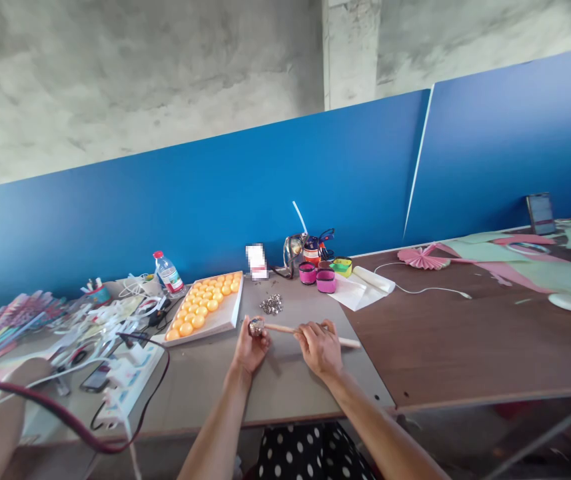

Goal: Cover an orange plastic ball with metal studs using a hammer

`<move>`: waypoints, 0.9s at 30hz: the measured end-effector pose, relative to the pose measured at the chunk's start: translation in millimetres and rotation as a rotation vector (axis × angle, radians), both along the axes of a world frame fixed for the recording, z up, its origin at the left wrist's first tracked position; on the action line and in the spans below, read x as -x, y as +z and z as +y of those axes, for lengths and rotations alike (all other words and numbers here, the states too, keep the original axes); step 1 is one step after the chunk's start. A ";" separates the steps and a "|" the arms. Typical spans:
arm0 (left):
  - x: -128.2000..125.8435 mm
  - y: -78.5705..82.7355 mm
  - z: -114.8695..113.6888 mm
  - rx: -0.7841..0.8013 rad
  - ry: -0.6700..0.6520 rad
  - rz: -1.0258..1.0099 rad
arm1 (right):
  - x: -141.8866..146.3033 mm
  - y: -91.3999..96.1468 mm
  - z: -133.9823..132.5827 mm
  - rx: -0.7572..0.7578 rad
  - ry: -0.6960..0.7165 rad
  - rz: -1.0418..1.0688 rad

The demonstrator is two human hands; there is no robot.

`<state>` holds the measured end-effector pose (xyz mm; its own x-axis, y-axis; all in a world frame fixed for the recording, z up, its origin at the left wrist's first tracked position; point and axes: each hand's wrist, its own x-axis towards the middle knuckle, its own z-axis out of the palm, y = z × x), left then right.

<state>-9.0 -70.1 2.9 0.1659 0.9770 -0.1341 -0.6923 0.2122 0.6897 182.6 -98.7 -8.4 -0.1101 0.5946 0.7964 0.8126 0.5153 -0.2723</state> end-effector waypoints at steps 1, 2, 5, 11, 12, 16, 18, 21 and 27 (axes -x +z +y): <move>0.0 0.1 0.1 0.001 0.002 0.003 | -0.3 0.3 -0.2 -0.009 0.001 0.016; -0.1 0.3 0.1 0.004 0.000 0.007 | -0.6 0.6 -0.3 -0.020 0.000 0.029; -0.8 1.6 -0.5 0.012 -0.009 0.010 | -1.4 1.4 0.1 -0.023 -0.012 0.002; -0.8 3.4 -1.2 0.002 -0.005 -0.004 | -2.0 1.8 -0.5 -0.037 0.000 0.019; -0.6 3.3 -1.2 0.004 -0.002 0.002 | -2.0 1.6 -0.7 -0.032 0.007 0.024; -0.1 2.8 -1.4 -0.013 -0.008 0.000 | -1.8 1.1 -1.2 -0.005 0.024 -0.011; -0.4 3.1 -1.2 -0.017 0.009 0.002 | -2.0 1.3 -1.6 -0.020 0.029 0.002; -0.7 3.4 -0.9 -0.005 0.027 0.007 | -2.1 1.1 -1.6 -0.034 0.021 0.015; -1.3 3.6 -2.7 0.029 -0.005 0.006 | 0.1 -0.3 -0.4 -0.006 0.006 -0.010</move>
<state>-7.6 -72.8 6.5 0.1702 0.9718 -0.1630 -0.6869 0.2356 0.6875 182.5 -99.1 -8.7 -0.1216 0.5894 0.7986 0.8124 0.5213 -0.2611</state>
